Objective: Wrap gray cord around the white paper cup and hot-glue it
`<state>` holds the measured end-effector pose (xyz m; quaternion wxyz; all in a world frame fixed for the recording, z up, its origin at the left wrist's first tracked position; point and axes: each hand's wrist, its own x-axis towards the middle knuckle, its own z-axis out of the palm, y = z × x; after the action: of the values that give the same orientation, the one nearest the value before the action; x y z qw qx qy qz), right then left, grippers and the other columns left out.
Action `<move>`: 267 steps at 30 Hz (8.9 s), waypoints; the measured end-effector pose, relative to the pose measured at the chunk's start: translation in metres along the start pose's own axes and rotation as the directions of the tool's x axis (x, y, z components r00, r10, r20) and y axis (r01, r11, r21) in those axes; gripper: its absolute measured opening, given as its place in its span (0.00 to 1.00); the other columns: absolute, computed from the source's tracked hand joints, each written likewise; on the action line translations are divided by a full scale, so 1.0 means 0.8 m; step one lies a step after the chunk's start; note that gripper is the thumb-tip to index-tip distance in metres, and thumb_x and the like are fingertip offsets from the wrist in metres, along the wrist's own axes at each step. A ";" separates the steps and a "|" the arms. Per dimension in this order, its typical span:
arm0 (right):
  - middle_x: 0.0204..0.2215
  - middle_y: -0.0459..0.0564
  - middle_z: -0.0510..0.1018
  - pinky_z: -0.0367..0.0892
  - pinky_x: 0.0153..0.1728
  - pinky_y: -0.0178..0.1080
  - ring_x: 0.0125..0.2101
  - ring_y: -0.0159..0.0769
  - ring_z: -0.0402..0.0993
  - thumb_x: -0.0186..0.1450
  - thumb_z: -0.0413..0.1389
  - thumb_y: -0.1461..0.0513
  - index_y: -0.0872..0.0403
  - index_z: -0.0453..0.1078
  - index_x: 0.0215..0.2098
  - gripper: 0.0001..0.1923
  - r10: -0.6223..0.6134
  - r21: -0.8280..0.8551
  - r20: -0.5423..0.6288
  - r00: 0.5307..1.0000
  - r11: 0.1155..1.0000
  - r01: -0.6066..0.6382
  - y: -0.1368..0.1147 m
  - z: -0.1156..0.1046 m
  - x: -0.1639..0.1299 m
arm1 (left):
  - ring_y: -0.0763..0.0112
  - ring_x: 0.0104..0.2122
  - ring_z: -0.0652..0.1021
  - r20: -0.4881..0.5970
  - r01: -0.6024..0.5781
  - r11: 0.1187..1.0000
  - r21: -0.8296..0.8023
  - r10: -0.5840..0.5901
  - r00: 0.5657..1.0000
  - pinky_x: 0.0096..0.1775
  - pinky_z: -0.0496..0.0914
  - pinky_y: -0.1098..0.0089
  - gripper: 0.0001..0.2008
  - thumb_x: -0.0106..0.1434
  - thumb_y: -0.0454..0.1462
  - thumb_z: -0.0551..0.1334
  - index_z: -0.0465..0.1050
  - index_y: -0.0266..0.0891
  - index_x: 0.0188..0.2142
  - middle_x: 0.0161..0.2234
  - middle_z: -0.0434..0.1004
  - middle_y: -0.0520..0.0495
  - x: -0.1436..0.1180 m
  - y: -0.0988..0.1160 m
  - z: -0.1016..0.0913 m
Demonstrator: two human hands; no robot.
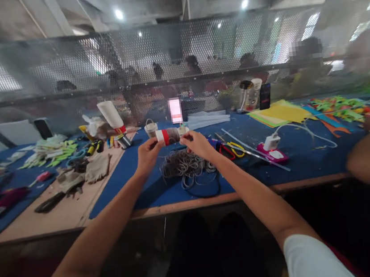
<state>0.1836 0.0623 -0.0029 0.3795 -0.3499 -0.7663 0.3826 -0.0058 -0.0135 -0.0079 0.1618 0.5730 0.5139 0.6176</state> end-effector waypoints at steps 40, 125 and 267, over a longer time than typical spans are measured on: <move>0.35 0.47 0.78 0.66 0.25 0.31 0.19 0.26 0.69 0.64 0.54 0.56 0.53 0.70 0.39 0.10 -0.120 0.088 -0.079 0.990 0.988 0.127 0.005 0.006 -0.019 | 0.65 0.36 0.76 0.005 -0.048 0.998 0.026 0.048 0.999 0.40 0.69 0.69 0.15 0.60 0.42 0.61 0.79 0.34 0.40 0.35 0.81 0.48 0.000 -0.005 0.002; 0.41 0.51 0.73 0.68 0.39 0.38 0.33 0.34 0.72 0.68 0.53 0.56 0.51 0.72 0.41 0.10 -0.424 -0.283 -0.297 0.856 0.895 0.345 -0.009 -0.010 -0.003 | 0.69 0.30 0.73 0.086 -0.095 0.993 0.069 0.089 0.992 0.36 0.67 0.72 0.10 0.61 0.40 0.61 0.78 0.35 0.34 0.29 0.76 0.50 -0.007 0.004 0.002; 0.25 0.48 0.77 0.67 0.36 0.37 0.29 0.34 0.72 0.58 0.60 0.53 0.55 0.75 0.30 0.13 -0.113 0.294 -0.139 0.984 0.944 0.150 -0.012 -0.015 -0.001 | 0.70 0.28 0.71 0.318 0.008 0.975 -0.222 0.065 0.946 0.33 0.66 0.71 0.10 0.57 0.42 0.67 0.76 0.36 0.29 0.28 0.72 0.50 -0.015 0.021 -0.009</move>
<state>0.1914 0.0611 0.0103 0.4989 -0.2578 -0.6957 0.4479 -0.0020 -0.0335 0.0006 0.2974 0.6524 0.4002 0.5708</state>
